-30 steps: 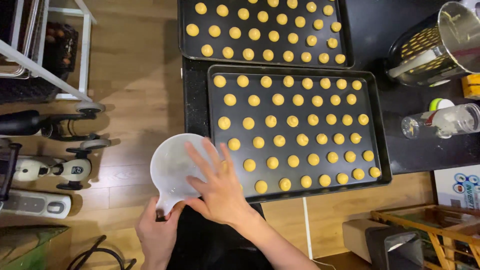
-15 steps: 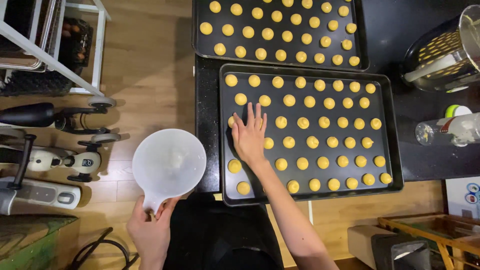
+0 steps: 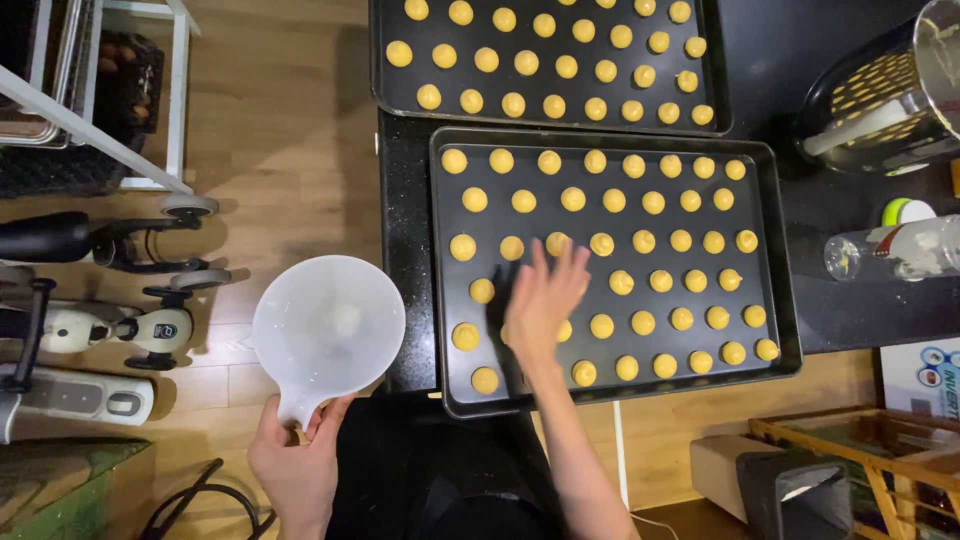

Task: Smoothing the tops of piped cookie dough pieces with wet fingers and placing the baking trays into an industrial oven.

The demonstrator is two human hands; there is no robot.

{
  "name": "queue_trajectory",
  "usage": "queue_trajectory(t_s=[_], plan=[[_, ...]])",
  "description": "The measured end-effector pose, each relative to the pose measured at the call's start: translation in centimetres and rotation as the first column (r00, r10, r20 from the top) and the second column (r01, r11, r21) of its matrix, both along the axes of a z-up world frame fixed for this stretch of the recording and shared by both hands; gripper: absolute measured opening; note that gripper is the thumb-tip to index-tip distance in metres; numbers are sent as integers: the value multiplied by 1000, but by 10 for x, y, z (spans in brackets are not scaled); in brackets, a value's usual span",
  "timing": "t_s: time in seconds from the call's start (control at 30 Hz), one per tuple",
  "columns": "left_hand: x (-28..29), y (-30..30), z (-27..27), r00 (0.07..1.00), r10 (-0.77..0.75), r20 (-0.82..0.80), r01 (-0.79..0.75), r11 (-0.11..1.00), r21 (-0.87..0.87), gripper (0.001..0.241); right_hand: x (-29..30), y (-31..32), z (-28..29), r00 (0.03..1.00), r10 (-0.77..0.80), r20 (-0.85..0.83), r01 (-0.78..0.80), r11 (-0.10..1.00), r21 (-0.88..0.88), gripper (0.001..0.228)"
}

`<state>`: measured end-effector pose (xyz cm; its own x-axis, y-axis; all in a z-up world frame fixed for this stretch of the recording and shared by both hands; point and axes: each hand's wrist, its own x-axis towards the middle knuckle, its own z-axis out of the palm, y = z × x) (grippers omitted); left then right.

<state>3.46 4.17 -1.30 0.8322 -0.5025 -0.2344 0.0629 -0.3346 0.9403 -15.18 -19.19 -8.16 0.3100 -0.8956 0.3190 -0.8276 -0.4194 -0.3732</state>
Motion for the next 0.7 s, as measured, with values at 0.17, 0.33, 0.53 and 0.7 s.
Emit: queue_trajectory(t_s=[0.17,0.33,0.53,0.7], plan=[[2,-6,0,999,-11,-41,9,998,-65,26,-4,1,16,987,-60,-150,60,998,-4,45],[6,-9,-9,999,-39,37,39,999,-23,26,6,-4,3,984,-21,-178,22,1000,2,51],[0,-12,-7,999,-49,20,49,999,-12,28,-17,-9,3,993,-76,-86,79,997,25,51],[-10,-24,11,1000,-16,13,18,996,-92,28,-61,-42,-15,982,-175,-66,175,985,-9,47]])
